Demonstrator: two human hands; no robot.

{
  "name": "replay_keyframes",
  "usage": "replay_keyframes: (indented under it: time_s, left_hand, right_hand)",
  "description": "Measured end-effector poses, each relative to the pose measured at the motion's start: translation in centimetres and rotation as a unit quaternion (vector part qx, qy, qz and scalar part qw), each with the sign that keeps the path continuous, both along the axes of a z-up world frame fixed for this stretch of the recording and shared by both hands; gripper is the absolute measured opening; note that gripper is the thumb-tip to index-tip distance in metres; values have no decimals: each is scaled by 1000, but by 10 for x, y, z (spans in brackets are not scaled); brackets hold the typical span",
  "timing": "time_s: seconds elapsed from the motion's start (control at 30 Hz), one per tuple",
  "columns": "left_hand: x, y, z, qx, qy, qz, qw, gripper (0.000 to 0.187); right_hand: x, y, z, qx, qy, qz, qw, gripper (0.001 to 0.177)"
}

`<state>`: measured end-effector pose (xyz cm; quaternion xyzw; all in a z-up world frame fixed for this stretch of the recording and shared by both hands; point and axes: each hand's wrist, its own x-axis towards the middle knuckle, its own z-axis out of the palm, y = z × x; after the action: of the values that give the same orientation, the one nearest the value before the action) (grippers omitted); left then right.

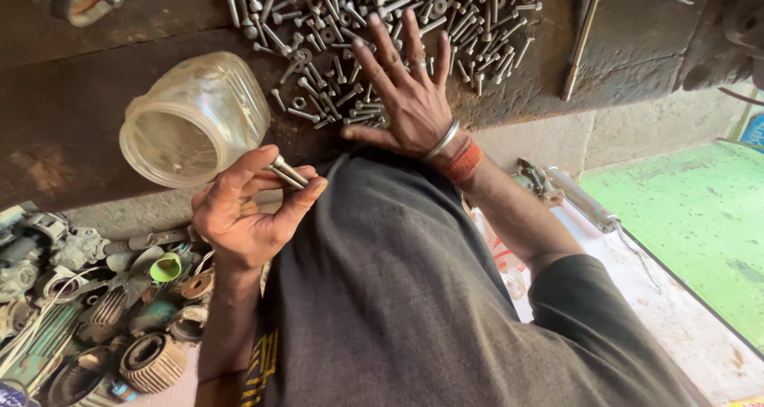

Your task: The person sorts a pile of metal bolts and washers on a workbench, picking them up by hand and placing them into a plastic container. The person repeatedly scoops fasteners from the pile and transfers them into the container.

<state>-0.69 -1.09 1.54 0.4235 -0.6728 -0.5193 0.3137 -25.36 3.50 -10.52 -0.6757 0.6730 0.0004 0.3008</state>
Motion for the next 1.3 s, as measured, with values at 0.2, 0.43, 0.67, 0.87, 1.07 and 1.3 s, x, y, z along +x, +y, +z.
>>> replay_keyframes:
  time_s: [0.2,0.43,0.67,0.87,1.07,1.3]
  left_hand:
    - [-1,-1,0,-5,-19,-1,1000,58]
    - [-7,-1,-2,-17,-19,-16,1000,57]
    - [4,2,-4,-66,-10,3,998,59]
    - [24,12,-26,-106,61,128,984,56]
    - [59,24,-35,-87,65,231,967,70]
    - [69,35,-44,-84,96,224,966,75]
  right_hand:
    - [-12,0,4,93,36,0,995,117]
    - [-29,14,13,67,67,-89,992,117]
    - [-25,24,-4,44,139,-173,974,124]
    - [-32,43,-6,36,95,-106,989,123]
    - [-28,47,-12,12,42,-35,998,122]
    - [-37,66,-44,-133,69,-36,988,90]
